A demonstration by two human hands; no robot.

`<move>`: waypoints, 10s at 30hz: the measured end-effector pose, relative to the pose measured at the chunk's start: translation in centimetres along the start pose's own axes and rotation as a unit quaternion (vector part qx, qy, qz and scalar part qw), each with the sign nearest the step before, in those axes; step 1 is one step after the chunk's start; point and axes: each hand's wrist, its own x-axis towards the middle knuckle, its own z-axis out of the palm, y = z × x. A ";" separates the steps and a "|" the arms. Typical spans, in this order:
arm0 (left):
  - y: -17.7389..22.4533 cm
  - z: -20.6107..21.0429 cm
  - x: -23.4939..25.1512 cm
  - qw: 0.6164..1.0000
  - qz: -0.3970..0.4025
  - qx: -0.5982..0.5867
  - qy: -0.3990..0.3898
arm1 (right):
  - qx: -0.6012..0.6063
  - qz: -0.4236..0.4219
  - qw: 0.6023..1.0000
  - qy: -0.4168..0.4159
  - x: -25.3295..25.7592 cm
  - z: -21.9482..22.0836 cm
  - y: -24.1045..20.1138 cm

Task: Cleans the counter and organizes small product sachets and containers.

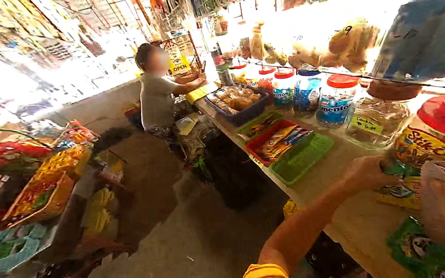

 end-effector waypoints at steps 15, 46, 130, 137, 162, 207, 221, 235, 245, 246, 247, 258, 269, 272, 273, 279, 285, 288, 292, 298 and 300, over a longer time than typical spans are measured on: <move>3.0 3.6 -3.0 0.933 0.065 -0.316 0.156 | 0.178 -0.045 0.982 -0.050 -2.8 2.8 -2.0; 3.3 6.4 -4.7 0.970 0.121 -0.152 0.145 | 0.229 0.113 0.967 -0.008 -1.2 1.8 -1.6; -0.7 6.5 -6.7 0.953 0.142 -0.224 0.146 | 0.207 0.128 0.970 -0.016 -2.7 2.6 -3.2; 0.5 3.8 -5.8 0.944 0.102 -0.245 0.196 | 0.224 0.038 0.969 -0.098 -3.6 3.6 -3.1; 0.7 5.2 -6.8 0.955 0.147 -0.135 0.218 | 0.220 0.046 0.971 -0.084 -3.9 3.5 -2.6; 0.9 5.3 -7.0 0.958 0.145 -0.160 0.189 | 0.232 -0.003 0.969 -0.080 -3.4 3.1 -3.9; 0.6 6.5 -6.2 0.989 0.005 -0.143 0.035 | 0.181 0.146 0.957 0.173 0.5 -3.3 -1.1; -2.9 6.5 -0.4 0.973 0.101 0.206 -0.007 | 0.139 0.070 0.972 0.178 0.2 -2.9 -0.4; -4.2 5.0 1.6 0.972 0.061 0.227 -0.031 | 0.124 0.053 0.982 0.135 0.0 -2.2 -0.2; -3.9 4.9 1.6 0.971 0.059 0.229 -0.034 | 0.127 0.048 0.982 0.134 0.0 -2.0 0.0; -3.5 4.8 1.7 0.971 0.048 0.229 -0.037 | 0.124 0.038 0.983 0.133 0.0 -1.8 0.2; -1.9 1.3 -0.2 0.999 -0.031 -0.019 -0.029 | 0.111 0.052 0.987 0.108 0.0 -1.3 0.1; -1.3 4.7 -2.5 0.948 0.029 -0.318 -0.003 | 0.060 -0.012 0.998 -0.007 -2.5 2.8 -2.1; -1.7 3.6 -2.0 0.914 0.028 -0.404 0.029 | 0.085 -0.050 0.995 -0.033 -3.3 4.0 -2.7; -1.4 3.8 -2.3 0.915 0.030 -0.402 0.035 | 0.091 -0.051 0.994 -0.030 -3.2 4.0 -2.6; 0.0 7.3 -5.9 0.956 0.051 -0.282 0.059 | 0.137 0.067 0.988 0.028 -1.6 1.5 -2.7; -0.6 4.7 -3.1 0.930 0.061 -0.356 0.071 | 0.127 -0.031 0.991 0.001 -3.1 3.6 -2.8; 0.1 4.9 -4.0 0.923 0.033 -0.373 0.095 | 0.146 -0.034 0.989 -0.016 -3.2 3.5 -2.8; 0.6 6.4 -6.7 0.949 0.026 -0.308 0.066 | 0.148 0.028 0.988 0.031 -2.2 1.6 -2.5; -2.2 3.2 -5.7 0.978 -0.027 -0.203 0.033 | 0.179 0.117 0.974 0.079 -0.7 -0.3 -1.4; -3.4 1.1 -4.9 0.985 -0.073 -0.143 0.062 | 0.171 0.096 0.975 0.106 -0.3 -0.7 -1.3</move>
